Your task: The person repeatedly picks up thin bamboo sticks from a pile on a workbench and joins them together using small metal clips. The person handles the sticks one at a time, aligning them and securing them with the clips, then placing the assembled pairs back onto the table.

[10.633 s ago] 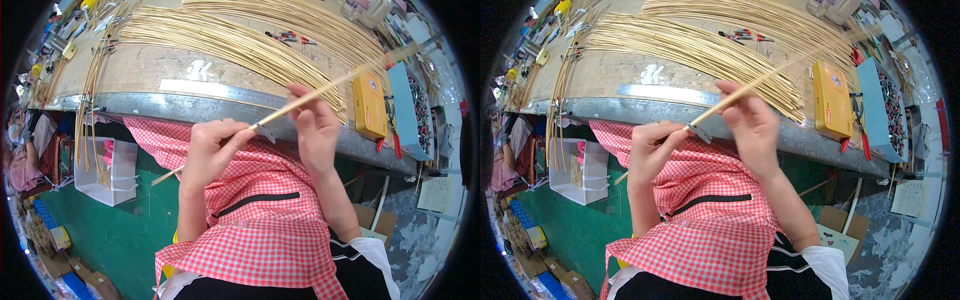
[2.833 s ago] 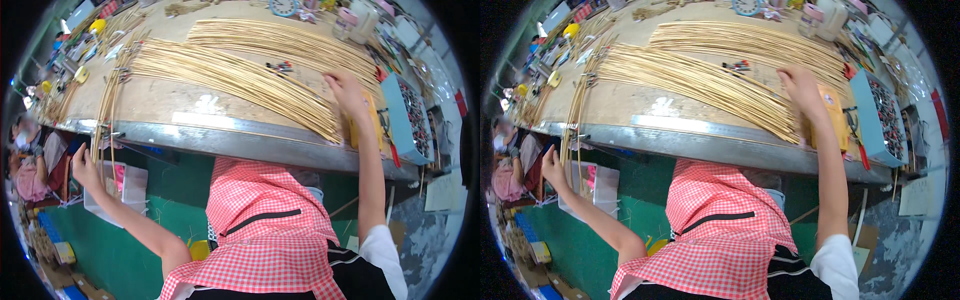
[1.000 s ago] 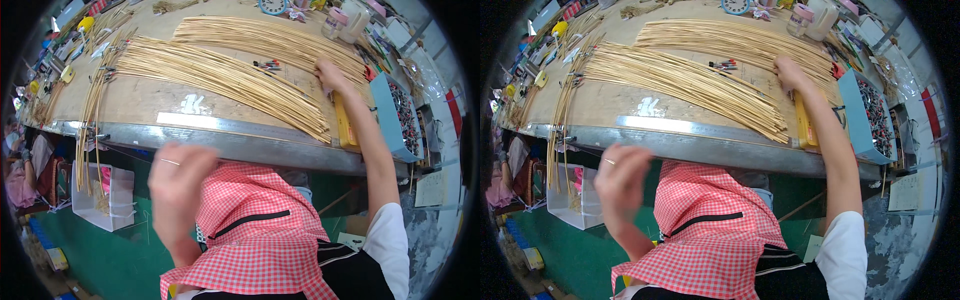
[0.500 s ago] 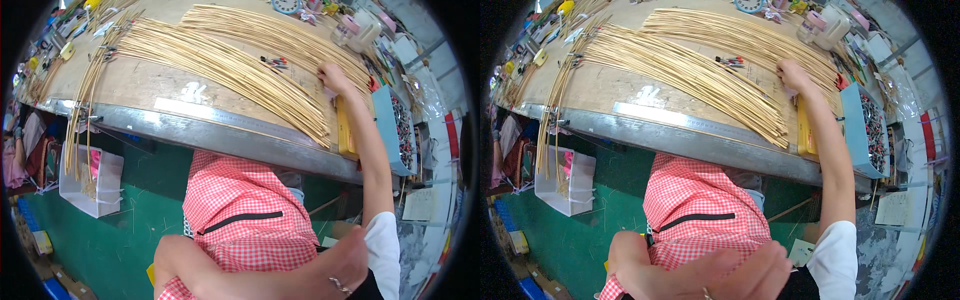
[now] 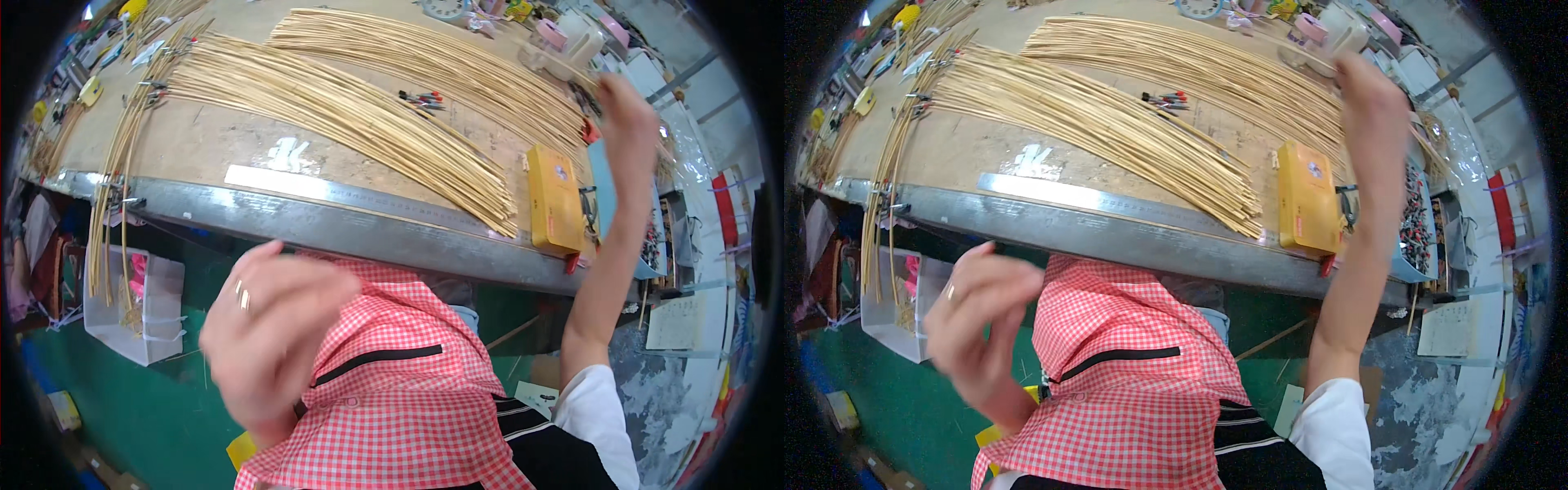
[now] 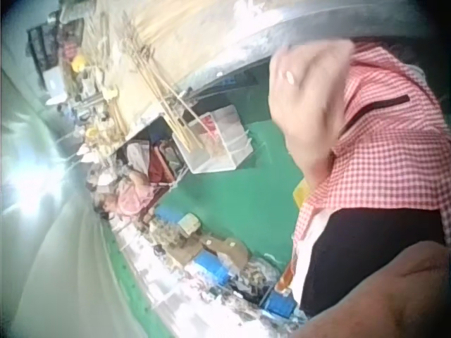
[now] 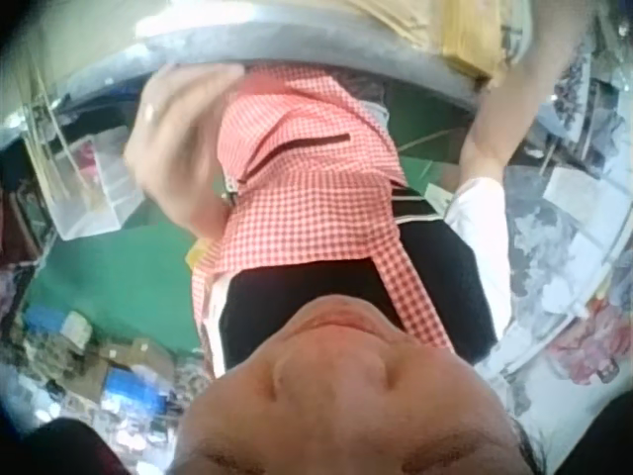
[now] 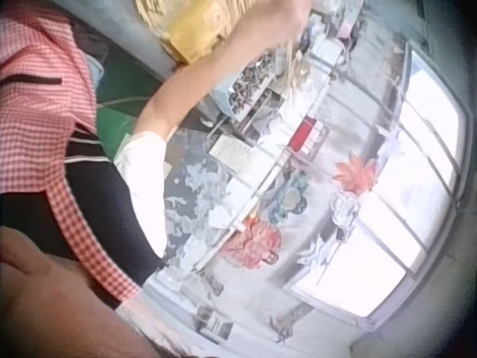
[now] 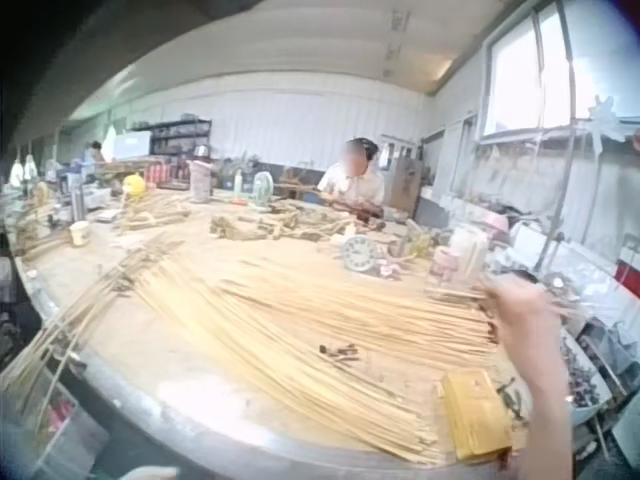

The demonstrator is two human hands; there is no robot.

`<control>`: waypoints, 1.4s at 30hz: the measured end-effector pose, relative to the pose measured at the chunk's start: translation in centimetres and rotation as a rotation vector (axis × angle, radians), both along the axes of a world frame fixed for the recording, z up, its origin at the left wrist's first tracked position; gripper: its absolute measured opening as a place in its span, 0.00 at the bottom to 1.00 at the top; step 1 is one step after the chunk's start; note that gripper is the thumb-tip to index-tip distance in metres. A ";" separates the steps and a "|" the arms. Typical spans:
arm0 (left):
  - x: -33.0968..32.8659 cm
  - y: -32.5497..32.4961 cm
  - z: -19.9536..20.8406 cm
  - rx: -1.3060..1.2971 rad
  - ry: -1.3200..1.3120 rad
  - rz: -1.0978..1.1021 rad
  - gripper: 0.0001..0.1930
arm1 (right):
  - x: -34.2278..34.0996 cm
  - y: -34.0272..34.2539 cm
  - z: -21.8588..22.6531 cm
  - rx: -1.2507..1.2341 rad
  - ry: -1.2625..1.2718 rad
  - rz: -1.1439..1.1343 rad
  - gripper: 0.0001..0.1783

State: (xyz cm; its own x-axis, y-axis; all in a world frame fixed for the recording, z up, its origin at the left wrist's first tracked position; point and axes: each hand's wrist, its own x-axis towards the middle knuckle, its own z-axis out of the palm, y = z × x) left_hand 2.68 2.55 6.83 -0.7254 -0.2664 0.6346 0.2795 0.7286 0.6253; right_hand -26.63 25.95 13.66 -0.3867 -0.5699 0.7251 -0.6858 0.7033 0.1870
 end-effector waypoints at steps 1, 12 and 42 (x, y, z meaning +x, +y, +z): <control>-0.3 -1.0 -1.0 0.007 -0.019 0.018 0.11 | 2.6 -0.1 0.8 -0.036 0.006 -0.011 0.07; -4.4 -2.1 -7.3 1.083 0.075 -0.217 0.16 | 17.0 -4.8 -10.0 -0.553 -1.291 0.403 0.02; -2.7 -6.9 -11.3 1.142 0.192 -0.290 0.15 | 18.6 -7.5 -13.0 -0.195 -0.808 0.599 0.23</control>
